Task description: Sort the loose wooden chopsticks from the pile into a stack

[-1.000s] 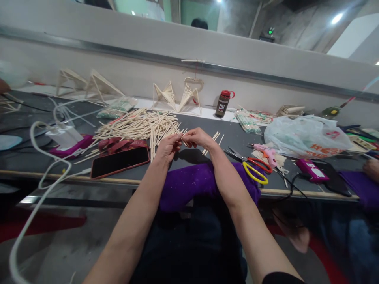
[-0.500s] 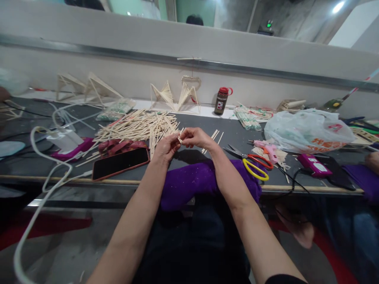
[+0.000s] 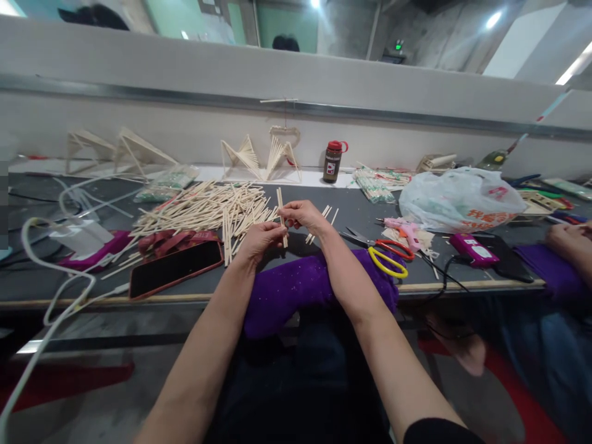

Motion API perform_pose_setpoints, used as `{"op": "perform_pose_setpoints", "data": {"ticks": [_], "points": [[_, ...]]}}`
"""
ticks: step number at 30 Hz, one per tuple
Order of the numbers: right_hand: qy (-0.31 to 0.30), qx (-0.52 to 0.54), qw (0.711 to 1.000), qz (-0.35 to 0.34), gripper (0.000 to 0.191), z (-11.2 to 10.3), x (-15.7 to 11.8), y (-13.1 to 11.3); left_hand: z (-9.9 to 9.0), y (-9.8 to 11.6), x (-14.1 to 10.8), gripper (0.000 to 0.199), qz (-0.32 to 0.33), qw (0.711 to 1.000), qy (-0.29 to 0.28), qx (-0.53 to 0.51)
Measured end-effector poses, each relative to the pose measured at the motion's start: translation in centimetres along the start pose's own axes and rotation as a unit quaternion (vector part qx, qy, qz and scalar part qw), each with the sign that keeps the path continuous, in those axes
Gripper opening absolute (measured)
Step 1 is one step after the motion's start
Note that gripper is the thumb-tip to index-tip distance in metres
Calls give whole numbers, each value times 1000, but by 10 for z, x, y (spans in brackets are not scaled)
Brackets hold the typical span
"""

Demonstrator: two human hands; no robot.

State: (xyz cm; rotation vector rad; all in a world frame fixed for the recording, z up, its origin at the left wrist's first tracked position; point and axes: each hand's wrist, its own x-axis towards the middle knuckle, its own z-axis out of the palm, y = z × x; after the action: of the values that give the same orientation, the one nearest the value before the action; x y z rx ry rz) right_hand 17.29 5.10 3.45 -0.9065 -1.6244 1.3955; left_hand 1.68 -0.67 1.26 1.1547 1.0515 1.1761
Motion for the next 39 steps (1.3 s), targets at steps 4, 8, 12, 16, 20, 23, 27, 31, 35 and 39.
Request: {"op": "perform_pose_setpoints", "data": {"ticks": [4,8,12,16,20,23,27,31,35,39], "points": [[6,-7,1000,-4,28,0,1,2,1,-2,0,23,8,1000,-11,27],[-1,-23,1000,-9,28,-2,0,0,1,-3,1,21,9,998,-13,54],[-15,-40,999,-27,29,-5,-2,-3,0,-4,2,16,41,993,-1,113],[-32,-75,994,-67,26,-9,-5,-8,-1,-7,6,15,119,956,59,261],[-72,-138,986,-66,21,-11,-8,-11,-2,-10,9,18,140,928,57,340],[-79,-146,985,-52,21,-12,-9,-11,-3,-10,9,16,131,927,40,348],[-66,-139,987,-54,20,-12,-10,-10,-4,-11,9,17,120,932,40,340],[-59,-144,986,-60,19,-11,-9,-8,-4,-14,11,18,110,938,39,327],[-57,-139,987,-59,20,-11,-7,-5,-5,-15,13,22,102,940,36,325],[-54,-127,989,-50,20,-11,-6,-4,-5,-15,13,26,103,933,38,343]]}}
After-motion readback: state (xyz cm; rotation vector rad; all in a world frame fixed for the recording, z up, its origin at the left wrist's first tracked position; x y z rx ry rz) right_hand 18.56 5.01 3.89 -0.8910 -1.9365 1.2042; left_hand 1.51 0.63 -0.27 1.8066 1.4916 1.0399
